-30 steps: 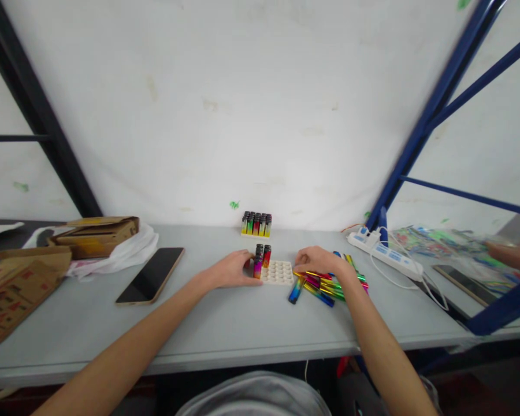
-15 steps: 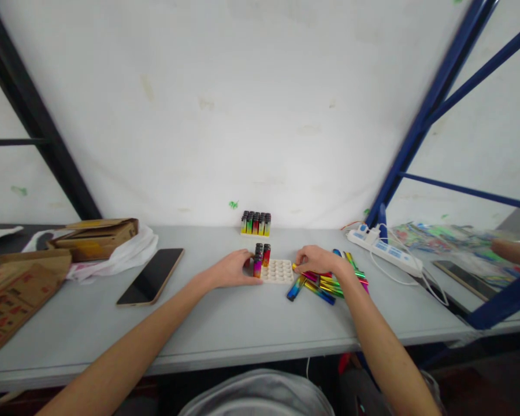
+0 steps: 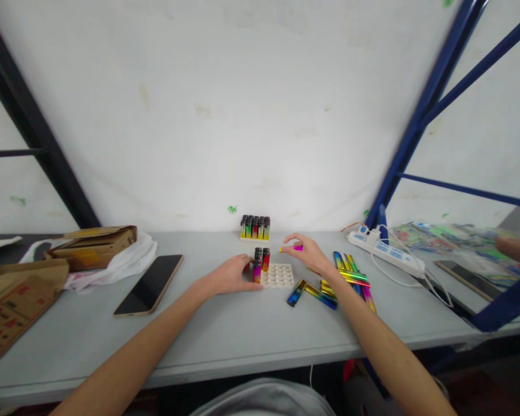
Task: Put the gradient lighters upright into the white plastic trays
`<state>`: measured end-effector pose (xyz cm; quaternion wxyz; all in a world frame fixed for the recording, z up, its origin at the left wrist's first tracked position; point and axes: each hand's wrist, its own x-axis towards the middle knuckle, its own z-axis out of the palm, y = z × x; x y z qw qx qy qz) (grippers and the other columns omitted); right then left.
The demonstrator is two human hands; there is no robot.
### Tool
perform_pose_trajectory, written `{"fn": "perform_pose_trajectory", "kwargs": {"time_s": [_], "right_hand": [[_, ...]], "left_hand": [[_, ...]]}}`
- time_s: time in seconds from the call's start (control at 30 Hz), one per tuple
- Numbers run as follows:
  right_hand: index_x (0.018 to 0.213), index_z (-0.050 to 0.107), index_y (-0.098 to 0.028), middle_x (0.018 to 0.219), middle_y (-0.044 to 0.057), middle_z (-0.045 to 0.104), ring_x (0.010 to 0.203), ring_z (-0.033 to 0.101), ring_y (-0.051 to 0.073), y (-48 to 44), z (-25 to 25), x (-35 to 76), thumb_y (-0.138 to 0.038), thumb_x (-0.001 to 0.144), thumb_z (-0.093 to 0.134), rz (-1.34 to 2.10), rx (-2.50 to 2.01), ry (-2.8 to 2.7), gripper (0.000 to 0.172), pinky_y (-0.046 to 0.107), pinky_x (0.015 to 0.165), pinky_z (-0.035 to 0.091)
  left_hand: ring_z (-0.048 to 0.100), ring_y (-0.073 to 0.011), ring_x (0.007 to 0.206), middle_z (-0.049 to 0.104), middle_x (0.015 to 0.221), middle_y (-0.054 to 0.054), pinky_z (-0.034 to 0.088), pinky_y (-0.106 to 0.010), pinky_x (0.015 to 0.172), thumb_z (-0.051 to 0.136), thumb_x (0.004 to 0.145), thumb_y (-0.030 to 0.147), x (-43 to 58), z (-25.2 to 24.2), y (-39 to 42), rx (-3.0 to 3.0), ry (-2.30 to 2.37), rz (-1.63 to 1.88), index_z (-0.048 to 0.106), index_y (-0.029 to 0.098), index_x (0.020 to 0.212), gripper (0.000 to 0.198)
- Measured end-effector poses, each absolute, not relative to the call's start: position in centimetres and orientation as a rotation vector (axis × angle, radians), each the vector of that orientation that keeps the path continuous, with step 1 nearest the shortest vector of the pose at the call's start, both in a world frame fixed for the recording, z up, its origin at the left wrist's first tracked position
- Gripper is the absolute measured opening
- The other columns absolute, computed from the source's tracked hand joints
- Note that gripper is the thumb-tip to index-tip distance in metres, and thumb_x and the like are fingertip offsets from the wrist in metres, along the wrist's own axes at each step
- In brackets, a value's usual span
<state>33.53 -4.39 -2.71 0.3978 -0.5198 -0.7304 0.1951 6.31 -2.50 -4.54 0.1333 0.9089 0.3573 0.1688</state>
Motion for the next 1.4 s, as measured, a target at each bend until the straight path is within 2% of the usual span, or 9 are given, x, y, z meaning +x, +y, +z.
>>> {"fn": "perform_pose_trajectory", "kwargs": {"time_s": [0.33,0.53,0.63,0.7,0.8,0.87,1.07,1.23,1.4], "right_hand": [[0.076,0.062,-0.016,0.073,0.003,0.067,0.069,0.06,0.018,-4.1,-3.6,31.2,-0.054,0.07,0.075,0.76,-1.239,-1.568,0.04,0.03,0.069,0.045],[0.074,0.063,-0.017,0.069,0.002,0.059,0.069,0.055,0.016,-4.9,-2.7,30.4,-0.067,0.09,0.043,0.807,-1.158,-1.651,0.056,0.028,0.069,0.045],[0.084,0.057,-0.02,0.07,0.0,0.057,0.069,0.056,0.016,-5.3,-2.6,30.1,-0.068,0.091,0.041,0.984,-1.036,-1.636,0.051,0.028,0.068,0.047],[0.087,0.051,-0.023,0.063,-0.005,0.046,0.057,0.048,0.013,-5.4,-2.8,29.9,-0.069,0.089,0.044,1.112,-0.997,-1.571,0.047,0.026,0.059,0.045],[0.079,0.041,-0.024,0.058,-0.008,0.028,0.046,0.028,0.01,-5.3,-3.2,29.5,-0.071,0.087,0.046,1.164,-1.061,-1.491,0.048,0.022,0.044,0.03],[0.072,0.038,-0.023,0.058,-0.008,0.027,0.047,0.024,0.009,-5.2,-3.4,29.3,-0.071,0.088,0.044,1.091,-1.125,-1.516,0.051,0.023,0.043,0.024],[0.057,0.036,-0.021,0.055,-0.004,0.03,0.054,0.031,0.011,-5.0,-4.1,28.8,-0.059,0.089,0.046,0.626,-1.29,-1.653,0.051,0.026,0.052,0.025],[0.059,0.036,-0.021,0.057,-0.004,0.03,0.057,0.033,0.011,-5.1,-4.2,28.4,-0.043,0.087,0.043,0.521,-1.354,-1.656,0.037,0.026,0.055,0.024],[0.061,0.038,-0.02,0.058,-0.005,0.035,0.059,0.037,0.012,-5.4,-4.0,28.1,-0.04,0.087,0.043,0.455,-1.323,-1.708,0.033,0.025,0.057,0.025]], "left_hand": [[0.059,-0.0246,0.078,0.065,0.088,-0.008,0.044,-0.033,0.07,0.069,0.068,0.067,6.4,-4.5,-2.6,2.628,1.075,0.481,0.061,0.017,0.09,0.056],[0.06,-0.0259,0.079,0.065,0.088,-0.008,0.045,-0.034,0.071,0.069,0.067,0.069,6.3,-4.7,-2.4,2.643,1.058,0.502,0.062,0.017,0.089,0.057],[0.059,-0.0252,0.077,0.064,0.086,-0.007,0.044,-0.033,0.07,0.07,0.067,0.068,6.3,-4.7,-2.4,2.645,1.046,0.51,0.062,0.017,0.088,0.056],[0.059,-0.0248,0.077,0.064,0.086,-0.007,0.044,-0.033,0.069,0.07,0.068,0.068,6.4,-4.6,-2.5,2.642,1.044,0.508,0.061,0.017,0.089,0.056],[0.059,-0.0253,0.078,0.065,0.088,-0.007,0.044,-0.033,0.07,0.069,0.068,0.068,6.4,-4.5,-2.6,2.636,1.039,0.499,0.061,0.017,0.091,0.057],[0.06,-0.0258,0.08,0.065,0.09,-0.008,0.044,-0.033,0.071,0.069,0.068,0.068,6.4,-4.4,-2.6,2.63,1.035,0.491,0.061,0.016,0.093,0.058],[0.059,-0.0257,0.08,0.065,0.089,-0.009,0.044,-0.033,0.07,0.069,0.069,0.068,6.3,-4.5,-2.5,2.636,1.03,0.491,0.06,0.016,0.091,0.057],[0.059,-0.026,0.08,0.065,0.09,-0.009,0.044,-0.033,0.069,0.068,0.068,0.07,6.3,-4.5,-2.5,2.629,1.028,0.481,0.061,0.016,0.092,0.059],[0.06,-0.0267,0.081,0.065,0.091,-0.009,0.044,-0.033,0.071,0.068,0.068,0.07,6.3,-4.5,-2.5,2.61,1.022,0.481,0.062,0.015,0.096,0.061]]}}
